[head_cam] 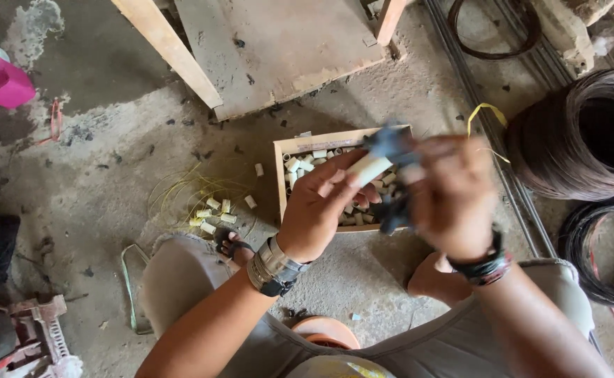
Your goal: Cleaning small PVC pipe segments by wiping them with a cloth.
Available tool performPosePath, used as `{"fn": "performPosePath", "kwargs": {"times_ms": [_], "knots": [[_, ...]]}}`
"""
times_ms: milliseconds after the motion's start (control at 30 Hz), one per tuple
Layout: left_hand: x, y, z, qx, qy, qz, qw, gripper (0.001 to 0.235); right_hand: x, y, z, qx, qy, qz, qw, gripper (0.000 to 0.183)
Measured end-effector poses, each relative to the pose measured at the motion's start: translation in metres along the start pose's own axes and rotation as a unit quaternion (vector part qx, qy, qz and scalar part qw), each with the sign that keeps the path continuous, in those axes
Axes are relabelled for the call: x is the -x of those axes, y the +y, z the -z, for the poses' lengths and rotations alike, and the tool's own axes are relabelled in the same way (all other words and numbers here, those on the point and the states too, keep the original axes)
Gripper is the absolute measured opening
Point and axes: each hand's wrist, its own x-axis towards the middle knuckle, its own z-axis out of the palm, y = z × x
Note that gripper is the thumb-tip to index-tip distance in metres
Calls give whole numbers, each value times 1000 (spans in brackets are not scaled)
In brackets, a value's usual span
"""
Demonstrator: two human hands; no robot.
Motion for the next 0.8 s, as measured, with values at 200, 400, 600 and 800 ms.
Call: {"fn": "performPosePath", "kwargs": {"times_ms": [200, 400, 600, 800], "knots": [[0, -25, 10, -353, 34, -195, 914, 38, -7, -17, 3, -53, -79, -72, 993, 34], [-5, -29, 9, -436, 40, -263, 860, 42, -26, -6, 19, -208, -230, -313, 898, 25], [-14, -21, 10, -428, 66, -236, 870, 31, -10, 23, 26, -447, -55, -345, 824, 18], [-12, -26, 5, -429, 65, -279, 857, 44, -8, -19, -3, -221, -120, -218, 943, 33]]}}
